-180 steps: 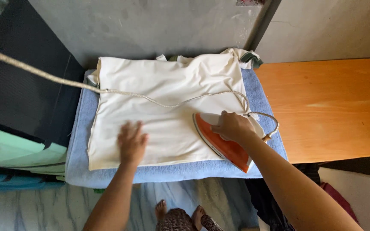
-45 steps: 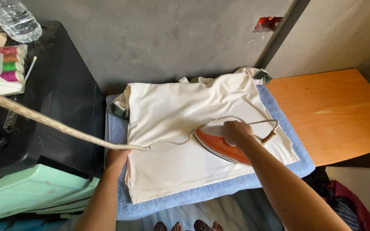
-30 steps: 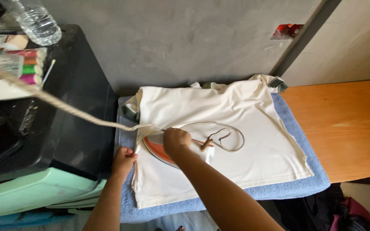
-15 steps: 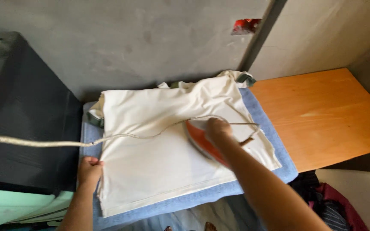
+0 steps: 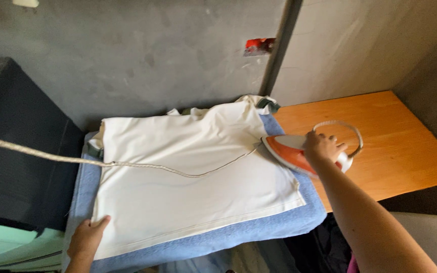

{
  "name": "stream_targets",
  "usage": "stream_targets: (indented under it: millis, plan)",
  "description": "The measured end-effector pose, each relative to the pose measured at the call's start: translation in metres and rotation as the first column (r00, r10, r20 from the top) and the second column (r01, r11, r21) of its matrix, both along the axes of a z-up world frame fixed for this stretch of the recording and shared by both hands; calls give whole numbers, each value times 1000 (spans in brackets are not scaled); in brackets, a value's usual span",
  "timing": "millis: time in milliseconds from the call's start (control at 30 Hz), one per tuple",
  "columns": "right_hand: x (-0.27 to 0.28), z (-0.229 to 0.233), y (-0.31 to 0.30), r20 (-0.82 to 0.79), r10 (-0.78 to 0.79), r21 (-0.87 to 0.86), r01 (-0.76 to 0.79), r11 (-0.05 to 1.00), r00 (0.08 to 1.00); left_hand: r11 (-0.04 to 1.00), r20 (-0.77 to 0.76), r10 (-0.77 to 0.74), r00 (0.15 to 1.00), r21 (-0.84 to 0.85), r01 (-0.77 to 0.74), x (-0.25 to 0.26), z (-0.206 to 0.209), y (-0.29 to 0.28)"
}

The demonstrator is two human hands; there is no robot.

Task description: The person irons a white polo shirt on a blue towel laid over a wooden table. They use an orange and white iron to smooth the front, sleeves, and back of the shirt, periodically adjusting the fabric and flipping the garment to reach different areas.

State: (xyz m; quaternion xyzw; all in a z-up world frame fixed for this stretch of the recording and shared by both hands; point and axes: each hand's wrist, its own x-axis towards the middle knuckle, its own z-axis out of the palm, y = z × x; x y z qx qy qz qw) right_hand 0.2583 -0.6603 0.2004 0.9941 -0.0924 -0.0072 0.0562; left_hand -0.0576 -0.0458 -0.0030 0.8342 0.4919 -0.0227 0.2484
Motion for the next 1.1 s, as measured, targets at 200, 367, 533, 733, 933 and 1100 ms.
stream_targets:
  millis: [200, 367, 533, 733, 933, 1100]
  plan:
    - [44, -25, -78, 303, -103, 490, -63, 870, 947, 978, 413, -201, 889, 136, 158, 52, 20, -53]
    - [69, -93, -77, 333, -428, 875, -106, 473, 840, 969, 778, 49, 626, -188, 158, 96, 49, -136]
    - [50, -95, -59, 304, -522, 910, -82, 406, 797, 910, 861, 266, 433, -372, 181, 102, 44, -176]
    - [45, -114, -65, 337, -640, 911, -68, 407, 691, 864, 817, 422, 394, -494, 98, 81, 53, -167]
    - [33, -121, -64, 397, -610, 911, -212, 355, 686, 769, 689, 533, 491, -637, 59, 82, 55, -172]
    - [26, -135, -42, 167, -828, 921, 216, 325, 536, 443, 509, 725, 464, -860, 252, 99, 59, -193]
